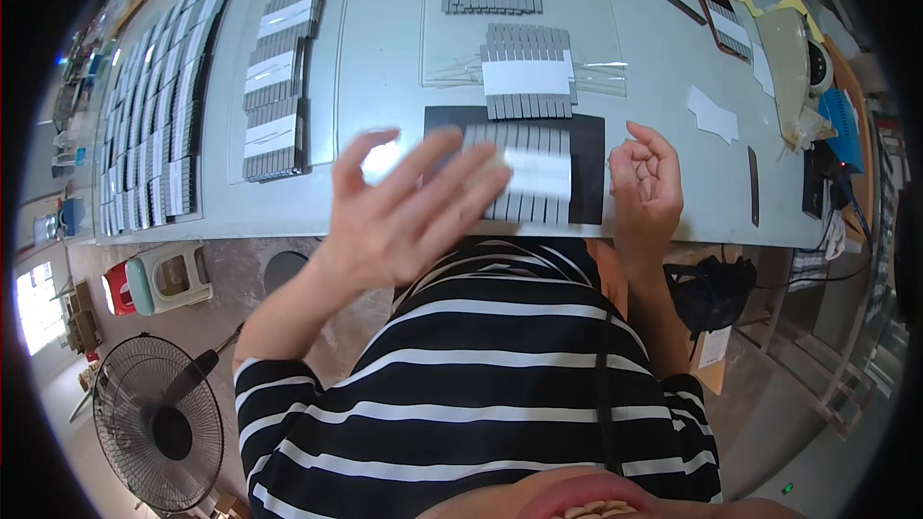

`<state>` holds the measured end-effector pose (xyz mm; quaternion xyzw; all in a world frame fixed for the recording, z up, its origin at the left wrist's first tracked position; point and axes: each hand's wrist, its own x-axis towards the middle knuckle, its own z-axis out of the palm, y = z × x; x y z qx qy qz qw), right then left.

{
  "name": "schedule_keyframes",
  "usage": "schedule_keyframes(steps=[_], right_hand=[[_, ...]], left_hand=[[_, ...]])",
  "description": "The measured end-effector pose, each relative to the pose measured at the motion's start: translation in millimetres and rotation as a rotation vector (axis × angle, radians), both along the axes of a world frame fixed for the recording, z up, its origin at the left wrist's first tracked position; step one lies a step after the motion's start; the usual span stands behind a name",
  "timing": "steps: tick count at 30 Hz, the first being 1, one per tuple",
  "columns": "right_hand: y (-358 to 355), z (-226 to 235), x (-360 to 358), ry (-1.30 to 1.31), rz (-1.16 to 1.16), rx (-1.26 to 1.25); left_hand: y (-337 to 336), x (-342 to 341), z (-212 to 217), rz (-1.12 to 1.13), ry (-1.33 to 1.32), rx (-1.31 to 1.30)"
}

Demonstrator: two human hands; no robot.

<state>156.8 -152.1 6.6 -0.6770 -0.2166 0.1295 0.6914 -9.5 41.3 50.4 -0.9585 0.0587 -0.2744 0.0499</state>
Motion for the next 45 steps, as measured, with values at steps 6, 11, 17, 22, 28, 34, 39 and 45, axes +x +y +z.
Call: schedule_keyframes(steps=[6, 11, 17, 22, 28, 34, 39, 45], right_hand=[[-1.6, -9.4, -1.3, -0.079, 0.002, 0.066], [1.4, -12.5, -3.6, -0.124, -0.031, 0.049], [-3.6, -10.5, -3.4, -0.136, 0.002, 0.025], [-5.1, -5.7, 0.6, -0.087, 0.015, -0.018], [-0.4, 20.6, 41.1, -0.568, 0.097, -0.432], [27.7, 22.2, 78.8, -1.024, 0.126, -0.617], [25.9, 21.5, 84.6, -1.072, 0.175, -0.585], [6.0, 30.1, 59.0, -1.021, 0.215, -0.515]], left_hand=[[81.1, 93.8, 14.0, 0.021, -0.093, 0.327], [116.4, 147.2, -10.4, 0.056, -0.068, 0.324], [125.7, 153.1, -24.5, 0.031, 0.018, 0.315], [117.8, 140.9, -4.0, -0.295, -0.098, -0.177], [85.2, 71.0, 7.3, 0.020, 0.179, -0.091], [72.3, 62.7, -7.5, 0.055, 0.181, -0.188], [71.8, 67.7, -14.3, 0.031, 0.157, -0.223], [52.4, 48.0, -7.6, 0.024, 0.200, -0.292]])
